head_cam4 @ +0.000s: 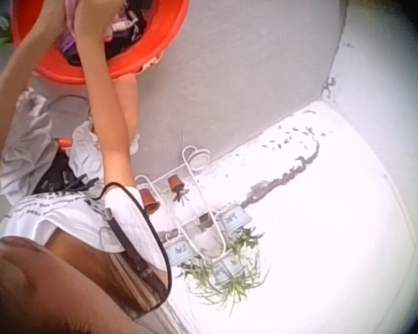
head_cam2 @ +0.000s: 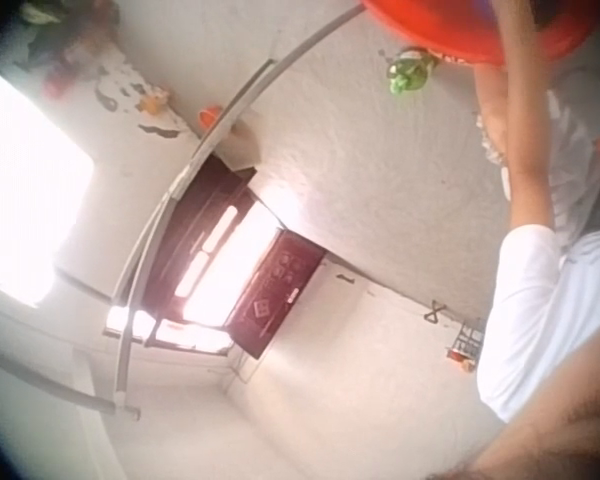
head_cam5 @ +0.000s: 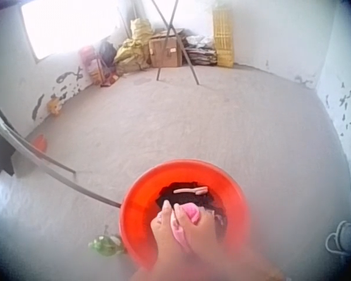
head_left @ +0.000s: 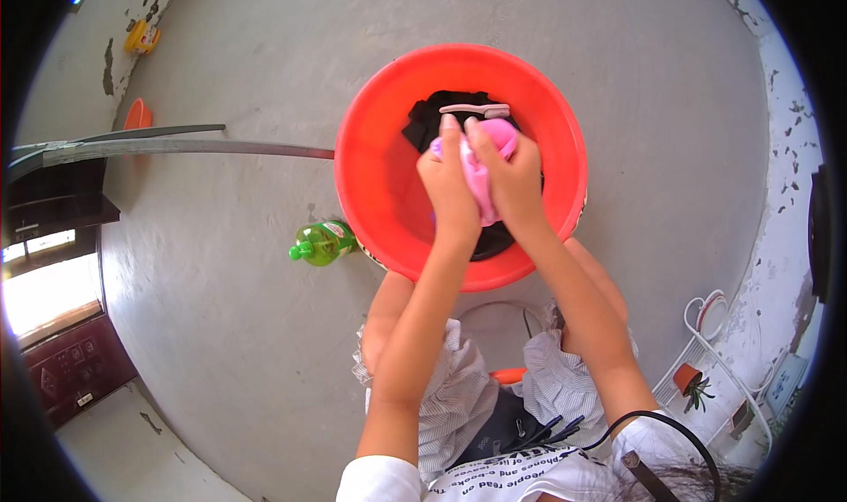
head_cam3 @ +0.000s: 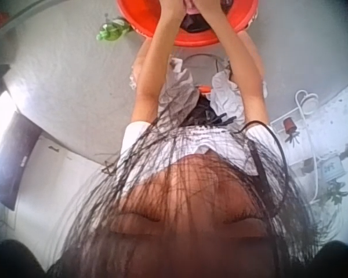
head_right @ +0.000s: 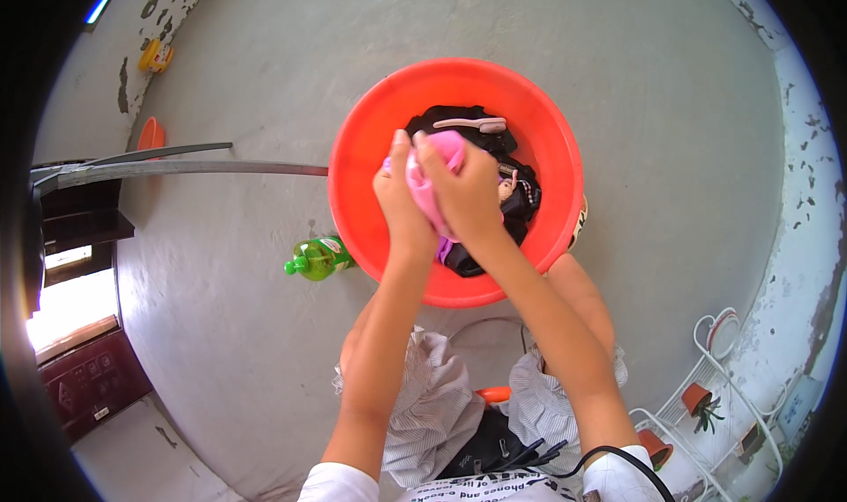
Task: The person hand-washes laundry by scrubbing and rubbing a garment by hand over a basin of water.
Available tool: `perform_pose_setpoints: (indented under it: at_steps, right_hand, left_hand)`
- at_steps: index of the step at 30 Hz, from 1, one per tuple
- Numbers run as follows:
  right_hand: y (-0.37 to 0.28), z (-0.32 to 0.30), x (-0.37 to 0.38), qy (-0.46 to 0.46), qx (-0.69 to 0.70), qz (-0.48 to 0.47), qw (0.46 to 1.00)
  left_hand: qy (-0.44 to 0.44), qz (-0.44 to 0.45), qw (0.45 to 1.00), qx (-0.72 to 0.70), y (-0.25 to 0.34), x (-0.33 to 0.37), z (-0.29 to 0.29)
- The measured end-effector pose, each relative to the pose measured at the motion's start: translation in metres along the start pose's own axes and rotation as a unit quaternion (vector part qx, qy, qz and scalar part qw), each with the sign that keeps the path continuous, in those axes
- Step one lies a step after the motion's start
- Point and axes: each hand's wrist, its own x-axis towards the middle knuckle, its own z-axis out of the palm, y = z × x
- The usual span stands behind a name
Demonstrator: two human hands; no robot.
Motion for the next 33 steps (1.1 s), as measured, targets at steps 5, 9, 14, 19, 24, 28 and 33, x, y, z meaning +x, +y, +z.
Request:
perform_pose_setpoints:
  at_steps: [5,9,14,19,24,28,33]
  right_hand:
    - [0.006,0.022,-0.025,-0.092,-0.139,-0.045,0.985]
    - [0.008,0.013,-0.015,-0.079,-0.142,-0.042,0.986]
    - [0.006,-0.002,-0.003,-0.003,0.011,0.03,0.999]
    - [0.008,-0.01,0.013,-0.007,0.004,0.073,0.997]
    - [0.006,0.0,0.004,-0.026,-0.036,0.023,0.999]
    - [0.006,0.012,-0.013,-0.083,-0.123,-0.034,0.988]
    - [0.01,0.018,-0.019,-0.102,-0.094,-0.036,0.99]
  left_hand:
    - [0.084,-0.079,0.992,-0.053,0.007,0.022,-0.032]
    - [0.037,-0.031,0.999,-0.002,0.007,0.015,-0.018]
    - [-0.02,-0.064,0.998,0.015,-0.009,-0.004,-0.008]
    - [-0.008,-0.116,0.991,0.061,-0.009,-0.012,-0.002]
    - [0.031,-0.069,0.997,0.025,0.005,-0.008,0.0]
    - [0.022,-0.078,0.996,-0.042,0.014,0.012,-0.024]
    - [0.028,-0.074,0.997,-0.015,0.012,0.023,-0.035]
